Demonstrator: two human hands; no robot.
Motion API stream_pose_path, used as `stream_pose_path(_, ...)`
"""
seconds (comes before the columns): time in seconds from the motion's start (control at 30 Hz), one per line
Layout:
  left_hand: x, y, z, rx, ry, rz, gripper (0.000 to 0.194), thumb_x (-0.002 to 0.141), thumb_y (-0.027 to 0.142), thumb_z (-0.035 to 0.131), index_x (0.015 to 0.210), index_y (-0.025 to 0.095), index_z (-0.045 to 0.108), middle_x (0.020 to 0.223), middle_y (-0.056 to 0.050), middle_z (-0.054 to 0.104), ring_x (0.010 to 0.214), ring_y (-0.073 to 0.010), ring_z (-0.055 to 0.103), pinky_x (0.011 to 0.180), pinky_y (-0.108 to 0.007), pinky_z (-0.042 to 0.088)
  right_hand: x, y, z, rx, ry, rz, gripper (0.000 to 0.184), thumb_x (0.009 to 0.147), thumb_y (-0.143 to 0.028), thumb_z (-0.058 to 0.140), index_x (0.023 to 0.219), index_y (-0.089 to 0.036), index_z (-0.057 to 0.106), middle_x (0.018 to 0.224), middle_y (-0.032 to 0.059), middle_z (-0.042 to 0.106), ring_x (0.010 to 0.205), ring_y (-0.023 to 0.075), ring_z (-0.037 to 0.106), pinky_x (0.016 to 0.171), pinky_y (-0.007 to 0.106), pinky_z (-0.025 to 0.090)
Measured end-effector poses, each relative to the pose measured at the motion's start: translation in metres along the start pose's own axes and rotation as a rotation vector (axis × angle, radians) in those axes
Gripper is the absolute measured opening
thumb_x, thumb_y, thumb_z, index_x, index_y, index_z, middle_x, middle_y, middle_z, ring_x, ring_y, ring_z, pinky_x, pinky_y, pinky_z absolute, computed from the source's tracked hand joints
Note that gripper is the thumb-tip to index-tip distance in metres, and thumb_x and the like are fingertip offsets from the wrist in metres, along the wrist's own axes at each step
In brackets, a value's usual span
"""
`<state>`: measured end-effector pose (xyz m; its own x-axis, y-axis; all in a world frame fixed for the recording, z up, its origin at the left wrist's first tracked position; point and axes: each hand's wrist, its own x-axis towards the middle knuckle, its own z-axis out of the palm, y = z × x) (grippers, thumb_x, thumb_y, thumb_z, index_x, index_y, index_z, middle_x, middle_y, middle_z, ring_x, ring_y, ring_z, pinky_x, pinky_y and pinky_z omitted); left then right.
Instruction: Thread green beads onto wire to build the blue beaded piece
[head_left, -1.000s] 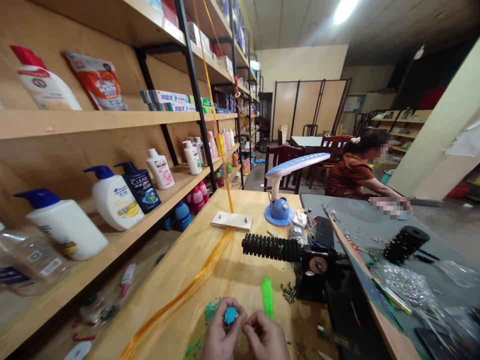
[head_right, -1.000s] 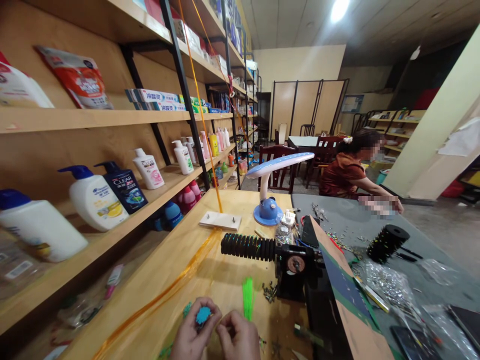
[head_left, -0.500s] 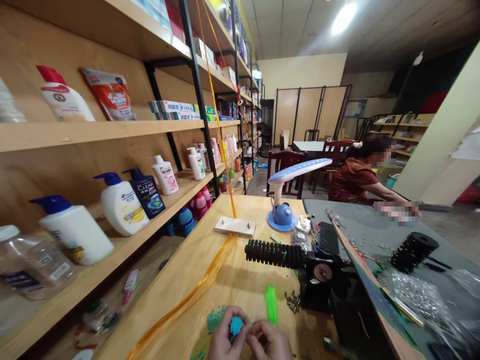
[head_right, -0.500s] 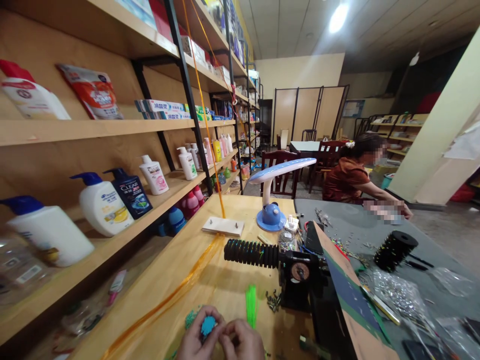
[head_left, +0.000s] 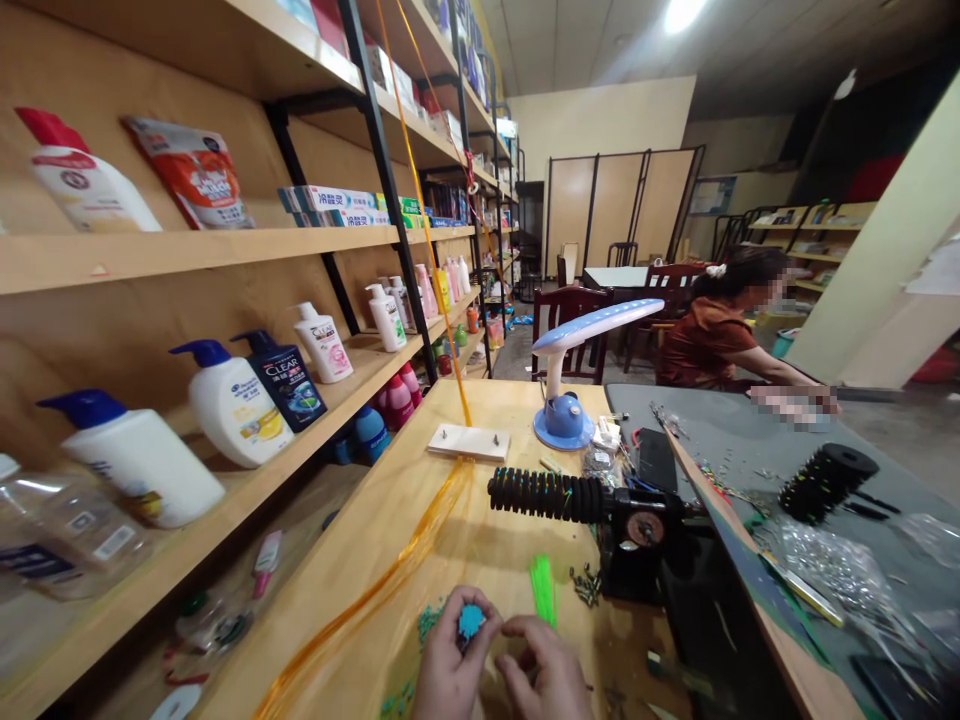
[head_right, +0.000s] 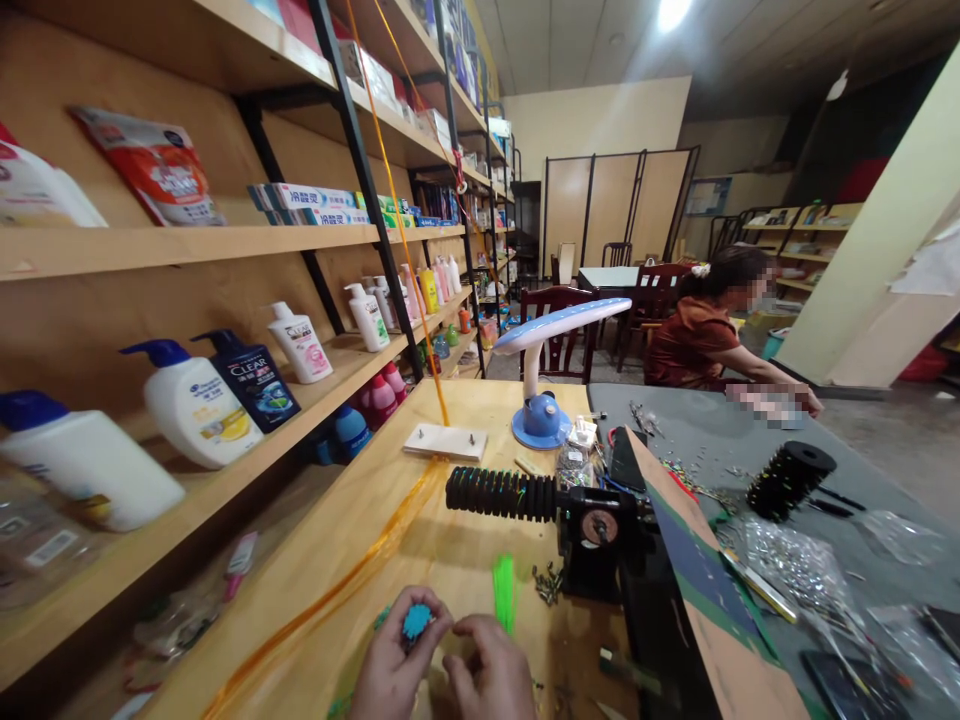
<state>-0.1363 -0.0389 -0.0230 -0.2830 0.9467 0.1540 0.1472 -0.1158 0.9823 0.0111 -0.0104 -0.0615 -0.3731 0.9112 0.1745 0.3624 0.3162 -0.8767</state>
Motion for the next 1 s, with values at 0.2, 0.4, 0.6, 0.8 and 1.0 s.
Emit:
stream_pose_path(0.2,0.0,-0.002,0.001,0.011,-0.006,0.014,0.022,0.087,0.042,0.067,0.083,0.022,0.059,0.073,0.001,0.064,0.067,-0.0174,0.063,0.064,-0.024,0.051,0.003,0.0,0.005,-0.049,0.018,-0.03,0.015,0.088,-0.022,0.056,0.08,-0.021,0.068,0.083,0.0044,0.073,0.075,0.0193,0.069,0.068,0.023,0.049)
stream_pose_path(0.4,-0.002,-0.01,0.007,0.012,0.058,0.07,0.028,0.087,0.05,0.064,0.081,0.023,0.061,0.07,0.002,0.061,0.064,-0.0165,0.06,0.062,-0.023,0.048,0.005,0.007,0.014,-0.04,0.118,-0.05,0.019,0.088,-0.025,0.056,0.074,-0.022,0.069,0.075,0.0031,0.074,0.068,0.0192,0.07,0.063,0.022,0.048)
stream_pose_path(0.6,-0.001,-0.018,0.003,0.057,-0.045,0.084,0.026,0.089,0.047,0.063,0.083,0.022,0.062,0.071,0.001,0.062,0.064,-0.0167,0.061,0.061,-0.022,0.049,0.006,0.018,0.019,-0.059,0.135,-0.01,0.02,0.087,-0.031,0.06,0.072,-0.022,0.071,0.07,0.0028,0.074,0.061,0.0192,0.069,0.058,0.021,0.046)
stream_pose_path(0.8,0.0,-0.021,0.006,0.05,0.019,0.109,0.032,0.088,0.053,0.061,0.081,0.022,0.061,0.068,0.002,0.06,0.061,-0.0156,0.059,0.06,-0.022,0.047,0.005,0.017,0.014,-0.086,0.058,0.05,0.016,0.078,-0.023,0.063,0.087,-0.022,0.076,0.075,0.0019,0.077,0.06,0.018,0.068,0.057,0.022,0.046)
stream_pose_path(1.0,0.006,-0.006,0.0,0.08,-0.004,0.05,0.024,0.086,0.046,0.067,0.082,0.023,0.06,0.069,0.002,0.066,0.065,-0.0175,0.064,0.063,-0.023,0.051,0.008,-0.003,0.003,-0.094,0.038,0.074,0.019,0.079,-0.018,0.059,0.09,-0.02,0.074,0.081,0.0043,0.076,0.066,0.0185,0.068,0.062,0.024,0.048)
